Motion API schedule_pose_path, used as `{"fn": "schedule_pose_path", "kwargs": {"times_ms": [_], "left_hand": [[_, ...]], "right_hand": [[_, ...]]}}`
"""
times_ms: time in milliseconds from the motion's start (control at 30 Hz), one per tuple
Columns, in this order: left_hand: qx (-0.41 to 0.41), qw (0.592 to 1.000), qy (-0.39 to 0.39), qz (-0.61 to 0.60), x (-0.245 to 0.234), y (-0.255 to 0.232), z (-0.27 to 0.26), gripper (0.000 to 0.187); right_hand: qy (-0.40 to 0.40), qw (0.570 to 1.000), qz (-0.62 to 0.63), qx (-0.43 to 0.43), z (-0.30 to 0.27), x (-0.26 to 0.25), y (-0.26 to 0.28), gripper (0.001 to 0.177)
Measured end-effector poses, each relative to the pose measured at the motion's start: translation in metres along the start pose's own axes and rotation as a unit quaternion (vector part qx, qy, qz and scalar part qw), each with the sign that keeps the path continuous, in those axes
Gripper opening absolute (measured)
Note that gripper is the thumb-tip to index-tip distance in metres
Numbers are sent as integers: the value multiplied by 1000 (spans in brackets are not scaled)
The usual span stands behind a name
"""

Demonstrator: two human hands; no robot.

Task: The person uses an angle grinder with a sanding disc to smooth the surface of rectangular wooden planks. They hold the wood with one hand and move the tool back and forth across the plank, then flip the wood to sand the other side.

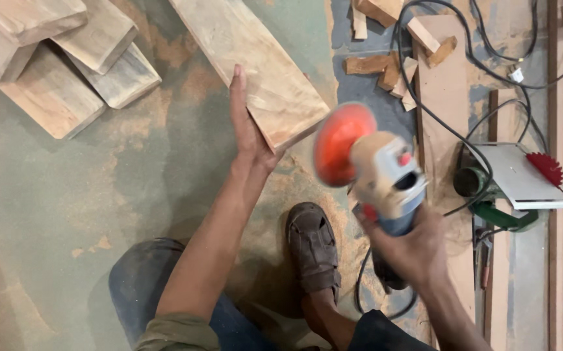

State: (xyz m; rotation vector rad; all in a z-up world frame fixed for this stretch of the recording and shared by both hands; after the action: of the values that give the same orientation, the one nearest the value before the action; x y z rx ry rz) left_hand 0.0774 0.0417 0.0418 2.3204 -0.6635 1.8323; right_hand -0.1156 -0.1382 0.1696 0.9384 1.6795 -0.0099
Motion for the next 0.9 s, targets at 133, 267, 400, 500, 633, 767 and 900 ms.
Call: {"fn": "schedule_pose_path", "kwargs": {"times_ms": [133, 267, 400, 500, 633, 767, 900], "left_hand": [[-8, 999, -42, -25, 1, -3, -4, 76], [8, 998, 46, 38, 6, -6, -8, 83], [-7, 999, -22, 39, -6, -1, 0, 79], [5, 999, -41, 32, -13, 0, 3, 78], [-6, 993, -94, 66, -13, -2, -1, 77], [-7, 1000, -4, -11, 4, -8, -5, 78], [-11, 1000, -19, -13, 8, -7, -2, 77]], "right_hand": [[6, 993, -61, -98, -10, 17, 42, 57], [39, 990, -103, -86, -5, 23, 56, 63], [33, 991, -97, -91, 1, 24, 50, 60], [31, 997, -52, -37, 12, 23, 29, 57], [-6, 996, -83, 14, 41, 5, 5, 53], [-36, 998, -44, 0, 37, -11, 2, 52], [-9, 1000, -15, -24, 11, 5, 12, 57]]}}
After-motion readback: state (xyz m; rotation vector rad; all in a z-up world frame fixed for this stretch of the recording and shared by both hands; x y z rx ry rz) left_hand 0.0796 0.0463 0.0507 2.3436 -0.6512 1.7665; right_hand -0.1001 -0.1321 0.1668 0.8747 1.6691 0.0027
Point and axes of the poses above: each hand's wrist, its own z-axis towards the middle knuckle, its own x-axis out of the palm, y = z × x, the point moved 4 cm from there along z, towards the middle knuckle, and after that the axes turned 4 degrees about -z, right-handed, at the moved point
